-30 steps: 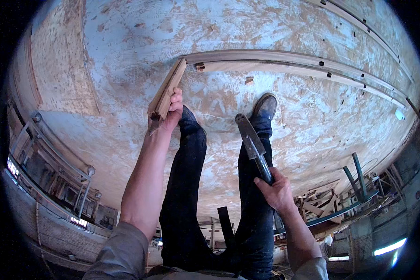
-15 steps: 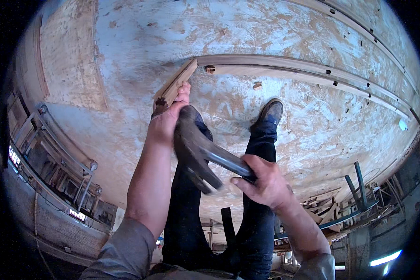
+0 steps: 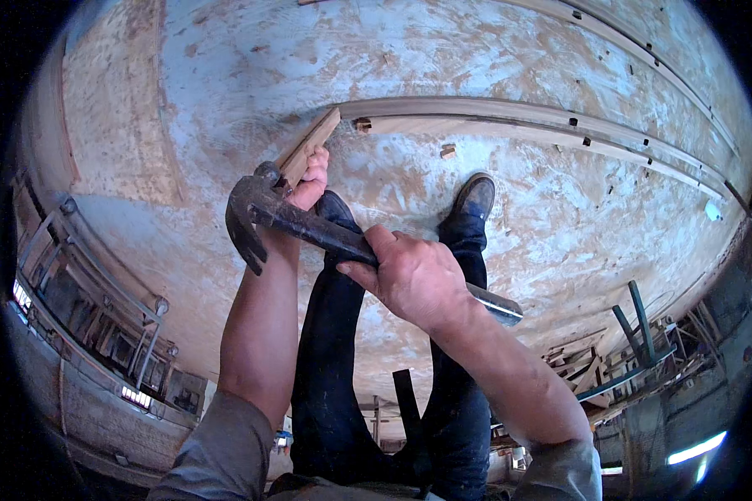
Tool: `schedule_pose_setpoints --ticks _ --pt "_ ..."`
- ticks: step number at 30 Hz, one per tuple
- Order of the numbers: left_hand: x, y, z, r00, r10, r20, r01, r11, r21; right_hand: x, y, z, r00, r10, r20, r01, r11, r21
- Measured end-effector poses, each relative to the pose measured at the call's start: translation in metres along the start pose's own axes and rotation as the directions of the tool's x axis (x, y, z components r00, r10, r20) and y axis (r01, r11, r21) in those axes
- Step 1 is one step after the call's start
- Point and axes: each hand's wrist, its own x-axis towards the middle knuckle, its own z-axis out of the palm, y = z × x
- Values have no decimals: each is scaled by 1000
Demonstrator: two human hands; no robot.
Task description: The person applies glue to the ends of wooden strips using a brush and then joins them to other pieces. They use a hammer to tap the joints together to ensure a tight fit. The person works on multiple wooden components, moving between pieces to apply glue and assemble them.
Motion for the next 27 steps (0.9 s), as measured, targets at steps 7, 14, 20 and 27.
schedule_pose_setpoints --ticks 7,14,20,27 --pt "-9 2 21 971 -216 107 204 973 108 -1 -1 1 999 30 20 -29 997 -69" --pt "16 16 -1 933 -275 231 253 960 121 -6 -3 -5 999 -39 -26 41 997 64" --pt "19 17 3 936 -342 86 320 926 200 5 0 -10 1000 -22 5 22 998 -57" --pt "22 22 -1 921 -372 118 320 893 315 3 5 -11 994 -97 -43 98 995 35"
